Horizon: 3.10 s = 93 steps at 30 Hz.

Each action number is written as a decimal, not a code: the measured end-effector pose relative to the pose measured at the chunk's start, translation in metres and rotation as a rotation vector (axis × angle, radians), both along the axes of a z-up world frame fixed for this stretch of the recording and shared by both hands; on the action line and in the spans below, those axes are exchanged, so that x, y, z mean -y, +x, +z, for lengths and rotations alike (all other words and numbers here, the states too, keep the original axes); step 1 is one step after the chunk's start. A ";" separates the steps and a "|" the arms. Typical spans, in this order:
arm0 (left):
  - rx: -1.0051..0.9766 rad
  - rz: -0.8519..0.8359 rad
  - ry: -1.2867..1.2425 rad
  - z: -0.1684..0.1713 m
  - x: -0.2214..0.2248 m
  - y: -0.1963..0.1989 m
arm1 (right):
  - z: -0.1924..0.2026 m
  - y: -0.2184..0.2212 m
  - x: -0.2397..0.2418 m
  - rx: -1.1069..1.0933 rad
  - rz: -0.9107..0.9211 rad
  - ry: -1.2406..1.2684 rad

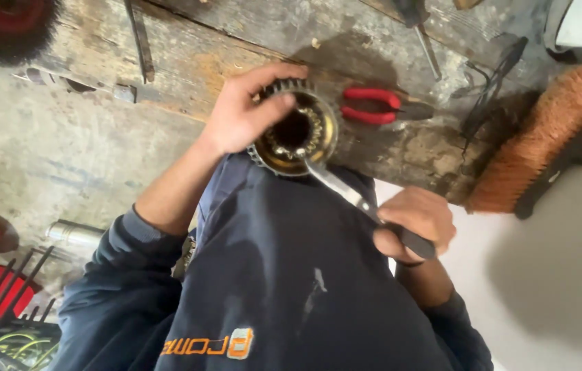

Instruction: The person holds an alternator stator with copper windings on a workbench and uses a knife to scrape and pick material out of the windings, working around the inside of the component. At the end they set the stator aside, pick up the alternator housing, and grab a pair of pliers.

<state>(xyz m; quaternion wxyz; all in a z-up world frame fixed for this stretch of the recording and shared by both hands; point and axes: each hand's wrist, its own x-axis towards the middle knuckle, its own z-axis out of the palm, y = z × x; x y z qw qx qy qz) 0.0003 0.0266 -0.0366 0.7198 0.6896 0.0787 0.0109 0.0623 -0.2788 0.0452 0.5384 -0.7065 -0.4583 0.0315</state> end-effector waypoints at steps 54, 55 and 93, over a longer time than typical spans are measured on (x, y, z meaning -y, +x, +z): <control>0.127 -0.156 0.554 0.001 -0.023 -0.027 | -0.041 0.018 0.001 0.041 -0.042 0.136; 0.229 -0.290 0.536 -0.009 -0.023 -0.023 | -0.040 0.018 0.002 0.067 -0.056 0.123; 0.225 -0.073 0.909 0.027 0.070 -0.067 | -0.024 -0.024 -0.008 0.236 0.020 -0.153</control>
